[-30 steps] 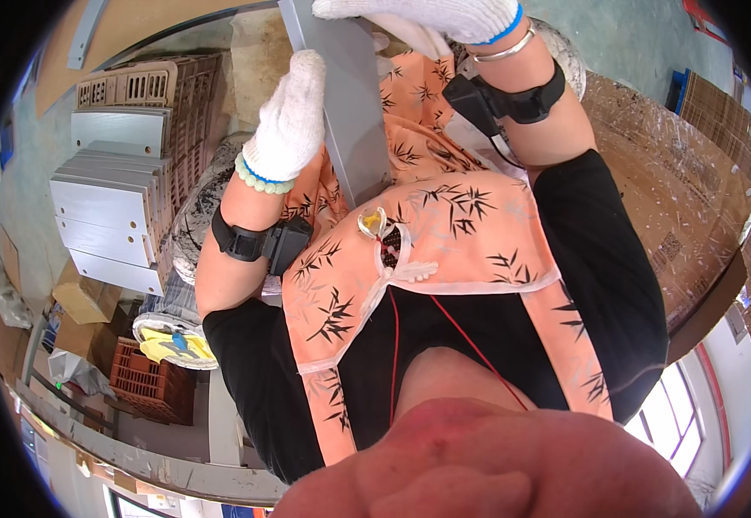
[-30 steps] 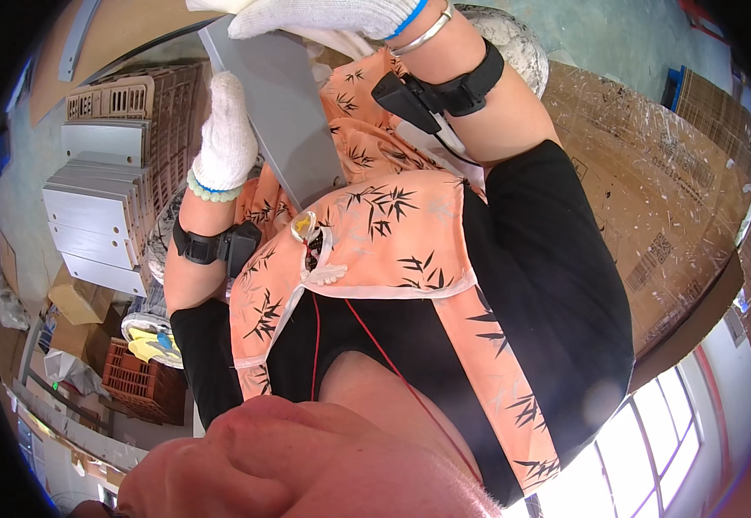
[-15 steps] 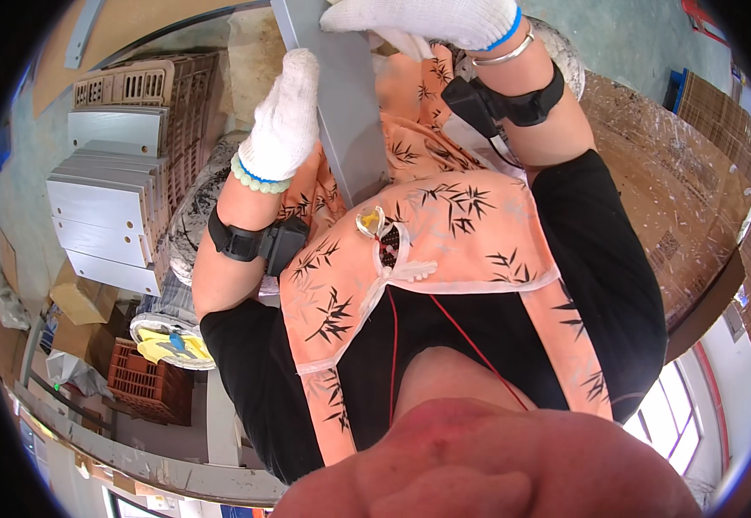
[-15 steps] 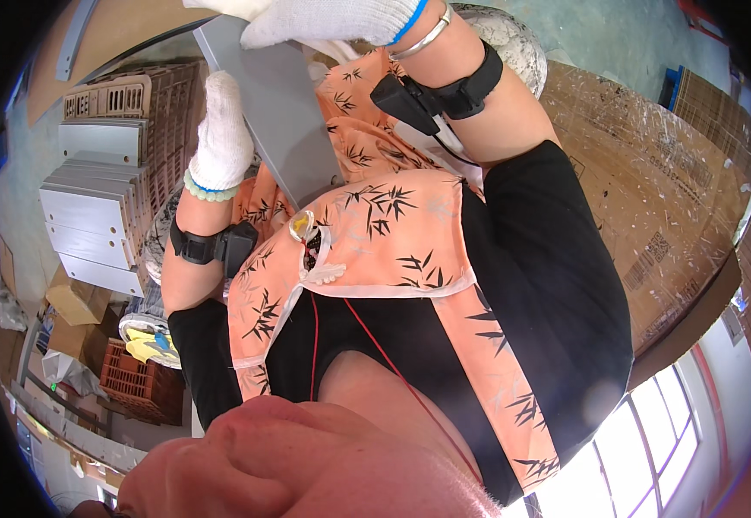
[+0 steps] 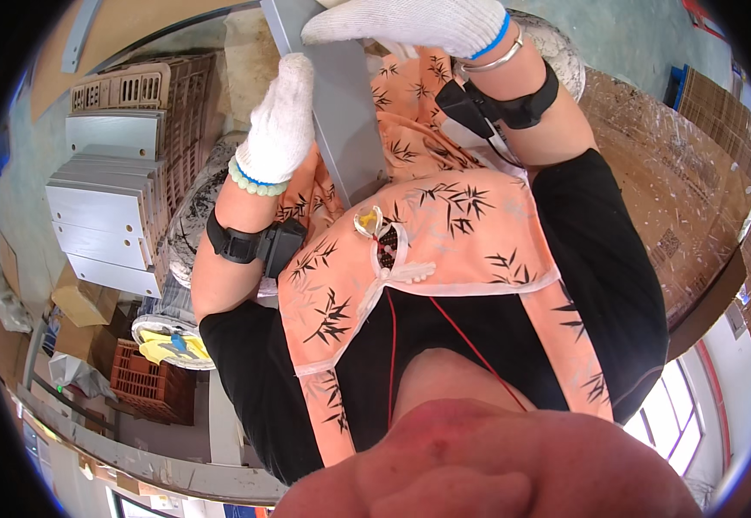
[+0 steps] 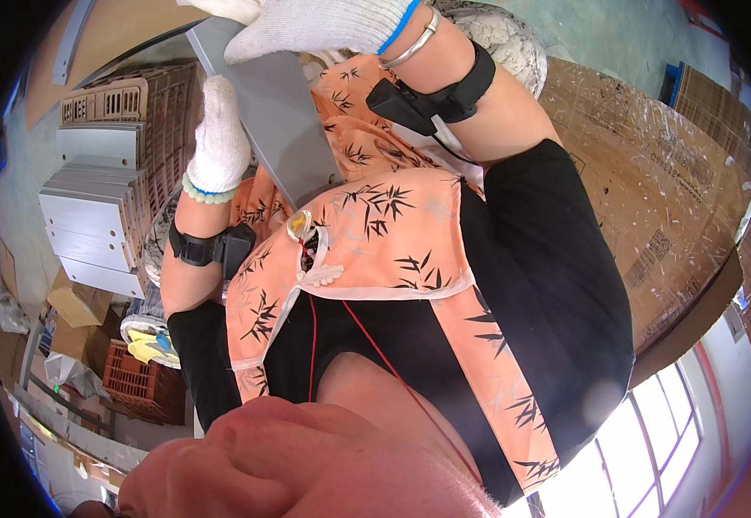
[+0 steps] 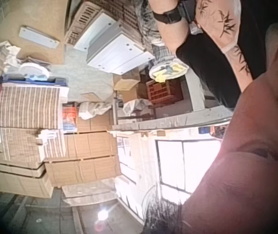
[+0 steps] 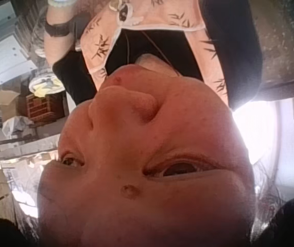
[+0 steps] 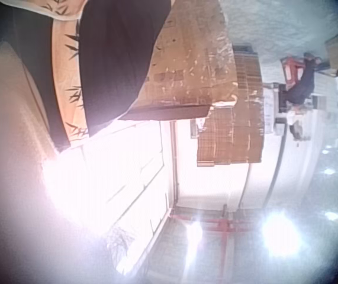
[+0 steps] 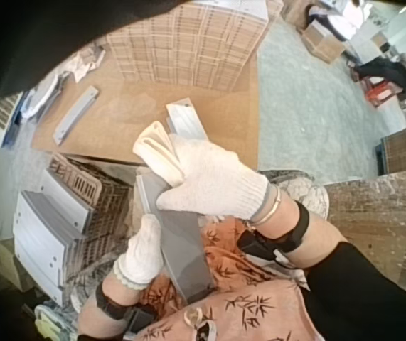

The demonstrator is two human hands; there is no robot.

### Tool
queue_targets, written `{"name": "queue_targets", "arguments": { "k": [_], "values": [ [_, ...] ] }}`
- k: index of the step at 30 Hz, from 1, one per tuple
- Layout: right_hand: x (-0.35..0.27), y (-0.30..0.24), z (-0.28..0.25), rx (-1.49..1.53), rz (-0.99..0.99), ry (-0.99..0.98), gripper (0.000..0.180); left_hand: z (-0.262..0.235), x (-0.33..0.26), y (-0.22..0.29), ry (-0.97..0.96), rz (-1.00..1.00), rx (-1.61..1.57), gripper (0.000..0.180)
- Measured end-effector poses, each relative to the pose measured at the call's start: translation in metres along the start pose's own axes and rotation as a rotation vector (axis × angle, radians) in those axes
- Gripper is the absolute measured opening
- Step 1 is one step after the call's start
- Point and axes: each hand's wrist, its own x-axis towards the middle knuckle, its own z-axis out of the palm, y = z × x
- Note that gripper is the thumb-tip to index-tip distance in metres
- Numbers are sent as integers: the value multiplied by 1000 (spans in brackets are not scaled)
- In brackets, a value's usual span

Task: The person cleans metal furniture components with a cloth and applies blue labels to them.

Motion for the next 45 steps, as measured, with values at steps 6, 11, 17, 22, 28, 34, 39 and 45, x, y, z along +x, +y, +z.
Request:
{"name": "queue_targets", "arguments": {
  "k": [6,11,17,22,28,34,39,45],
  "values": [
    [1,11,4,-27,-107,59,41,-1,3,5,-33,-50,-98,53],
    [-1,2,7,75,-40,55,39,-2,0,0,-11,24,85,51],
    [1,32,59,9,-418,441,41,-2,3,30,141,-96,-457,66],
    [-18,31,100,110,-521,134,37,-30,17,41,536,-63,-487,60],
    [-38,28,115,-295,-331,-948,39,-71,34,102,864,131,-640,64],
    [-19,42,94,-561,-53,-762,25,-104,18,112,745,484,-560,95],
    [-4,44,62,221,-57,-241,40,-102,25,90,641,386,-931,91],
    [-10,20,80,1123,-136,-328,66,-102,16,94,603,371,-1051,98]
  ]
}}
